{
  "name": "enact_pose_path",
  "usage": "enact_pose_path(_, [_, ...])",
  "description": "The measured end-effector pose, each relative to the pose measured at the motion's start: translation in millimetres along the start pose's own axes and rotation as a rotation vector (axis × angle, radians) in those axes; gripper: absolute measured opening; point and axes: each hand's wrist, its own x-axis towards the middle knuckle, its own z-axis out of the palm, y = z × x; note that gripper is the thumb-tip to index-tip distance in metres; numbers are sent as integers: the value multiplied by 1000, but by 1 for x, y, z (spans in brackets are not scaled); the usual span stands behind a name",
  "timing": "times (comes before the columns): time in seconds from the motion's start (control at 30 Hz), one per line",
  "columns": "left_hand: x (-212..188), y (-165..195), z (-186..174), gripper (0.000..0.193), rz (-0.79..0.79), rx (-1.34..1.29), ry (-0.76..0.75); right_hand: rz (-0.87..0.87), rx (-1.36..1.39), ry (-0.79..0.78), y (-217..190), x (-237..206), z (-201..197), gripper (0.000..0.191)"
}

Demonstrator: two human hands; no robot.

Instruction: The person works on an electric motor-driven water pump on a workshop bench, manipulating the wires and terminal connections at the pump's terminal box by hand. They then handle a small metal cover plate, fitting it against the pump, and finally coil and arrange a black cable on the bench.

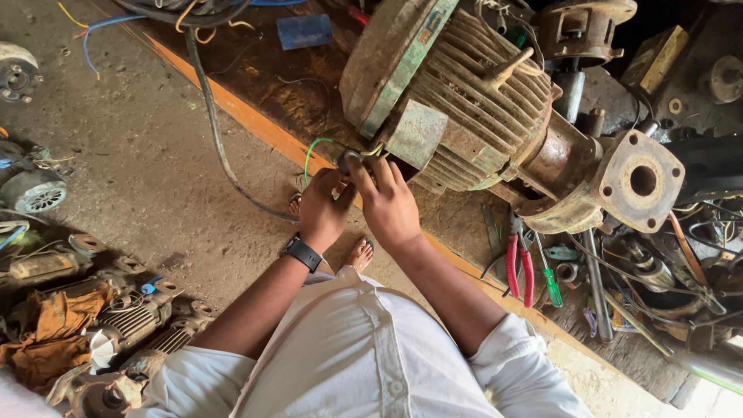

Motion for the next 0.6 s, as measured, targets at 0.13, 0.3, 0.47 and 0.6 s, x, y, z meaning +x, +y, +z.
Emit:
enact_pose_path(0.13, [-9,-5,8,11,18,-26,35,-82,-21,21,-5,1,-10,68])
enact_pose_path(0.3, [-11,-1,15,12,-35,-62,76,-31,-22,-55,-11,17,-8,54])
enact_pose_path(0.47, [-14,8,12,9,-7,-87,104,-22,93,-24,-12,19,-15,51])
enact_pose_path(0.6, [-20,11,12,13,53,-151,69,1,168,-34,-6,12,-27,49])
